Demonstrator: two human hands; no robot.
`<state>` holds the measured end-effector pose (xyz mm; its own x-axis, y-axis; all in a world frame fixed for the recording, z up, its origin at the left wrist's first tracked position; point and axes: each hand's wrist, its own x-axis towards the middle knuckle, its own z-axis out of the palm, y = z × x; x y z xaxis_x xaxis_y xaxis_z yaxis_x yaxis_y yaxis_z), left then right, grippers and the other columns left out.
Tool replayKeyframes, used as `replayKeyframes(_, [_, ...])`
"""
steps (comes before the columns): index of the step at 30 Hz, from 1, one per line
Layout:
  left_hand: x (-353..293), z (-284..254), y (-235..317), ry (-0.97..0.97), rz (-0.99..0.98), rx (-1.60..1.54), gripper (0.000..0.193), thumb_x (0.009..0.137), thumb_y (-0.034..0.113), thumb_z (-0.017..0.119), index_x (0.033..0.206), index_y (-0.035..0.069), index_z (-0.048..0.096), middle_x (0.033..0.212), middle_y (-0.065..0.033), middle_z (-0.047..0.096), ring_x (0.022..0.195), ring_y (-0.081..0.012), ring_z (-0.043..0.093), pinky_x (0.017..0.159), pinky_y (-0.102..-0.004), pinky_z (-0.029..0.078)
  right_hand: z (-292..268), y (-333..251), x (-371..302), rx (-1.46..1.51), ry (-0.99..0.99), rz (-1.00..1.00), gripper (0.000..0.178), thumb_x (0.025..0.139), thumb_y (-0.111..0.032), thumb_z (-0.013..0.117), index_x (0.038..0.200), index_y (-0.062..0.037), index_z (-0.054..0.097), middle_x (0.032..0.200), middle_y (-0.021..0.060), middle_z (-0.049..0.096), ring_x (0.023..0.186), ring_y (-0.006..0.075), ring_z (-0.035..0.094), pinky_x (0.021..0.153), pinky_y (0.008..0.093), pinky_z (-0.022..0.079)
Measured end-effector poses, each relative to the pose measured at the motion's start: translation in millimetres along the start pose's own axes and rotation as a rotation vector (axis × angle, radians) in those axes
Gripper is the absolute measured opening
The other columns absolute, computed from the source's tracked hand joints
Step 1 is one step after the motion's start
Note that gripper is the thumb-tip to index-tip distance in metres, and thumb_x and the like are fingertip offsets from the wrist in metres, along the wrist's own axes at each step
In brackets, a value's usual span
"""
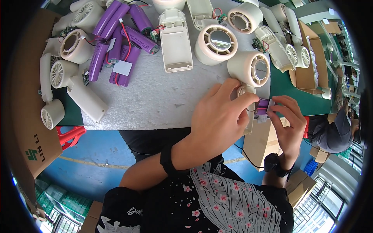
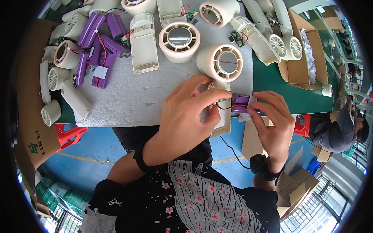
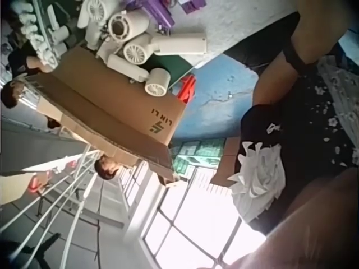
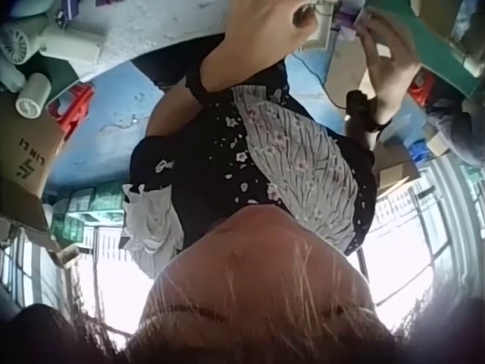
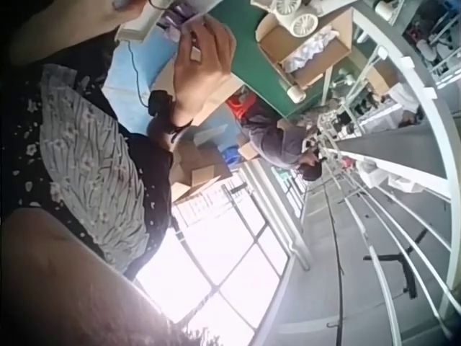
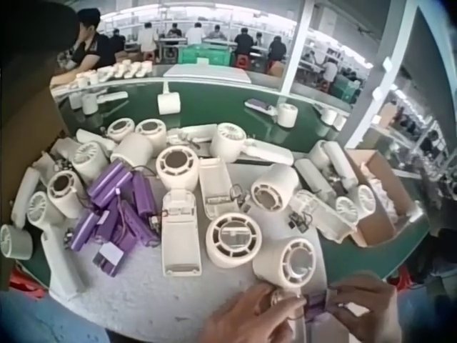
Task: The person picks up a battery pack from a box, connects its wires to a circuit board, and fits them into a fan housing. After setting the fan aside, they repeat the process with another battery pack and fan housing.
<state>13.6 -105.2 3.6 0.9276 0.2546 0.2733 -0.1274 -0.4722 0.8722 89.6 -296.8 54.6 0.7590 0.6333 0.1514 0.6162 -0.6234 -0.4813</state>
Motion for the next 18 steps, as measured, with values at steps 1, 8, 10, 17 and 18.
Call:
replayKeyframes(1, [0.2, 1.0, 0.0, 0.01, 0.005, 0.003, 0.034, 0.067, -0.002, 0.068, 0.096, 0.015, 0.07, 0.098, -0.006, 0.059, 0.071, -0.0229, 0.057, 0.062, -0.0347, 0.05, 0.1, -1.1, 1.3, -0.036, 0.013, -0.024, 0.023, 0.068, 0.005, 0.076, 0.089, 0.0023, 0.066, 0.104, 0.0124, 0.067, 0.092, 0.0248, 0.064, 0.078, 0.0337, 0.052])
replayKeyframes(8, [2.1, 1.3, -0.9, 0.021, 0.015, 0.03, 0.033, 0.066, -0.003, 0.068, 0.095, 0.014, 0.071, 0.098, -0.0059, 0.06, 0.071, -0.0231, 0.057, 0.062, -0.0344, 0.049, -4.1, -8.5, 4.1, -0.093, -0.033, -0.024, 0.019, 0.07, 0.003, 0.075, 0.088, 0.0026, 0.069, 0.101, 0.0136, 0.069, 0.084, 0.027, 0.066, 0.072, 0.0348, 0.053])
replayKeyframes(10, [2.4, -0.7, 1.9, 0.029, 0.03, 0.036, 0.033, 0.066, -0.003, 0.068, 0.094, 0.014, 0.071, 0.098, -0.0059, 0.06, 0.071, -0.0232, 0.057, 0.062, -0.0344, 0.049, -7.9, -13.5, 6.0, -0.131, -0.078, -0.071, 0.018, 0.071, 0.005, 0.074, 0.089, 0.0036, 0.069, 0.102, 0.015, 0.069, 0.084, 0.0275, 0.066, 0.073, 0.035, 0.053])
replayKeyframes(17, [-1.2, -0.5, -2.7, 0.008, 0.052, 0.032, 0.035, 0.065, -0.001, 0.067, 0.096, 0.015, 0.069, 0.097, -0.0058, 0.058, 0.072, -0.0245, 0.058, 0.061, -0.0355, 0.05, -2.8, -25.9, 10.7, -0.253, -0.115, -0.137, 0.016, 0.071, 0.004, 0.071, 0.087, 0.0045, 0.067, 0.1, 0.017, 0.068, 0.083, 0.0307, 0.066, 0.073, 0.0363, 0.053])
replayKeyframes(18, [0.4, 0.8, -4.1, 0.009, 0.071, 0.031, 0.035, 0.065, -0.001, 0.067, 0.096, 0.015, 0.069, 0.097, -0.0058, 0.058, 0.072, -0.0245, 0.058, 0.061, -0.0355, 0.05, -0.2, -25.3, 10.7, -0.283, -0.126, -0.142, 0.015, 0.071, 0.004, 0.07, 0.086, 0.0046, 0.066, 0.099, 0.017, 0.068, 0.082, 0.0309, 0.065, 0.073, 0.0365, 0.053])
